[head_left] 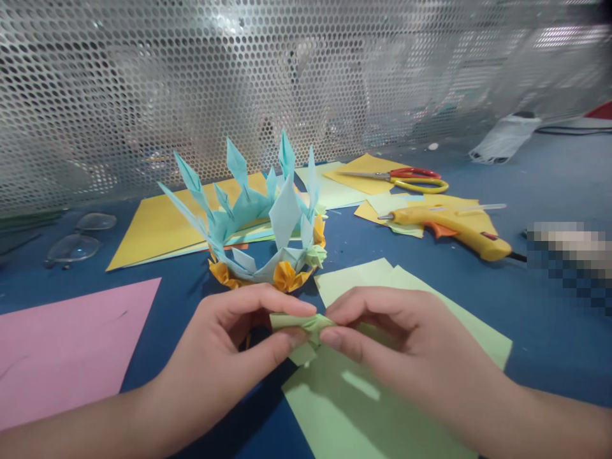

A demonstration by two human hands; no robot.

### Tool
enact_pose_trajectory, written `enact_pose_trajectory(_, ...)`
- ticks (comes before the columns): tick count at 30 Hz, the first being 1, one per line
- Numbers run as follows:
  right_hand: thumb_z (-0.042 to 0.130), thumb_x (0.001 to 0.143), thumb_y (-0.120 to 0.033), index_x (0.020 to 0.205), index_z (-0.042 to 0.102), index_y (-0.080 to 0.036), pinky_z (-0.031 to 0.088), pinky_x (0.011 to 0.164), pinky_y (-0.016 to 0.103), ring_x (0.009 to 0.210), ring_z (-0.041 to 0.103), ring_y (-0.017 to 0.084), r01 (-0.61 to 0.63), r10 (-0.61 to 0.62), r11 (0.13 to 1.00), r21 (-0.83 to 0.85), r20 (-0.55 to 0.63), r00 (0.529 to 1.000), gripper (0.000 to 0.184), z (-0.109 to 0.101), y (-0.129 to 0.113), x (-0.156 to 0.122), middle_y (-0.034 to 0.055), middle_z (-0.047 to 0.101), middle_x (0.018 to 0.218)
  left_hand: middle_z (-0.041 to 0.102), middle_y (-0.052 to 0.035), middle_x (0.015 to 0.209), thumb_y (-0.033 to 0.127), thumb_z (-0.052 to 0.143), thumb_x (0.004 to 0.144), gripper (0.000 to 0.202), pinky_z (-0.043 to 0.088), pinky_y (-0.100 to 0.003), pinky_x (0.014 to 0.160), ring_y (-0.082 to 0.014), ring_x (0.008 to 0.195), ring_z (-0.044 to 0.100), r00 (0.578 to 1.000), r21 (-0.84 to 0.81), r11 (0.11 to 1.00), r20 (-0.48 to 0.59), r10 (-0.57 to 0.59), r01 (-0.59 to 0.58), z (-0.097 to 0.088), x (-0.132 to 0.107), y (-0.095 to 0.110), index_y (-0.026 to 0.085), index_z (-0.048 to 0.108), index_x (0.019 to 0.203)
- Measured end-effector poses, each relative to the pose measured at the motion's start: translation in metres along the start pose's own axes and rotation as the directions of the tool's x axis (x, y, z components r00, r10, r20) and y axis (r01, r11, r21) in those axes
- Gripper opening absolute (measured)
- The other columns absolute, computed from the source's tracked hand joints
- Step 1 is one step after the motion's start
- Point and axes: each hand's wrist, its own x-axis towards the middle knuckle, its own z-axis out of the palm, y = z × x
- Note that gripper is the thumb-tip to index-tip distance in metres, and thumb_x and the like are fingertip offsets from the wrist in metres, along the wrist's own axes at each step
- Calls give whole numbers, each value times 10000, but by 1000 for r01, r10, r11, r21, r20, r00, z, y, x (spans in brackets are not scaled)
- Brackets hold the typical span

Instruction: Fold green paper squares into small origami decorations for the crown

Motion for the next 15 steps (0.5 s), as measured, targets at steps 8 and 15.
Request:
enact_pose_trajectory(8,612,805,-301,621,609,-218,473,547,254,578,602,159,-22,23,999,-32,32,999,202,1,-1,-3,1,680,614,760,96,746,140,798,707,266,517,-81,607,-68,652,663,998,-41,998,43,-48,50,-2,-1,-2,365,781,846)
enact_pose_trajectory(15,575,812,-262,633,544,-226,479,581,270,602,595,161,24,-22,999,-21,80,997,185,2,-2,-3,8,663,651,783,115,777,71,793,681,348,523,-63,636,-68,688,699,997,-58,998,81,5,0,-2,0,2,387,784,825)
